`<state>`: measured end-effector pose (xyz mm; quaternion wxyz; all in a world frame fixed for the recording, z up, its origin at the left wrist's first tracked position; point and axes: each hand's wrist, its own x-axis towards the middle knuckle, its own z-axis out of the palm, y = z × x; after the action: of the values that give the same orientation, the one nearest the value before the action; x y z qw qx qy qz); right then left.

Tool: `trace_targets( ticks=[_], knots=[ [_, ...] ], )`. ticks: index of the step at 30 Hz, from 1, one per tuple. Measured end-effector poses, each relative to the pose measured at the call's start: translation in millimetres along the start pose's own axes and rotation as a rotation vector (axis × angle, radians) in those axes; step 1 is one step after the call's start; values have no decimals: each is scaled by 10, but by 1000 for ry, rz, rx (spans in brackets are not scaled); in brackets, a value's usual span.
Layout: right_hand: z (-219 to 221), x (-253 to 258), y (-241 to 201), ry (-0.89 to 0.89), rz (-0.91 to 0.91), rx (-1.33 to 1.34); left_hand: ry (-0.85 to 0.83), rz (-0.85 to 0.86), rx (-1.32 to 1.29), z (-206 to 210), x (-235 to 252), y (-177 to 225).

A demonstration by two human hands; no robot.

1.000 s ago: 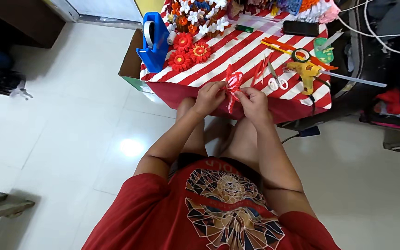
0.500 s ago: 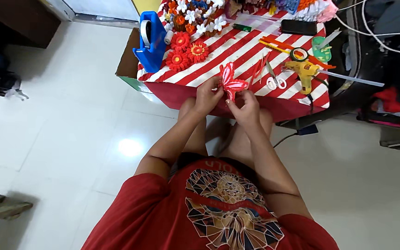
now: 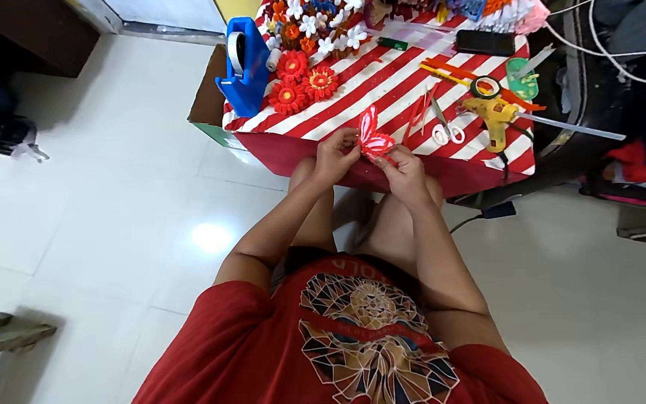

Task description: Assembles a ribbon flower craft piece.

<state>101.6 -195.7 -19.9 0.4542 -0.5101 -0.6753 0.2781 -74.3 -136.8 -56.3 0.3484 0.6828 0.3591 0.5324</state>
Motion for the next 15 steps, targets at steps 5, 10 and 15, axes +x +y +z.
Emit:
trace_targets(
  ticks=[5,10,15],
  knots=[
    [-97,46,-77,-97,55,113,-41,4,-98,-30,-31,-19],
    [-164,56,-73,-152,-86,-29,-173,-147,-205,-132,-13,58],
    [-178,51,-70,-141,-150,-49,-208,-174,-278,-150,-13,114]
  ],
)
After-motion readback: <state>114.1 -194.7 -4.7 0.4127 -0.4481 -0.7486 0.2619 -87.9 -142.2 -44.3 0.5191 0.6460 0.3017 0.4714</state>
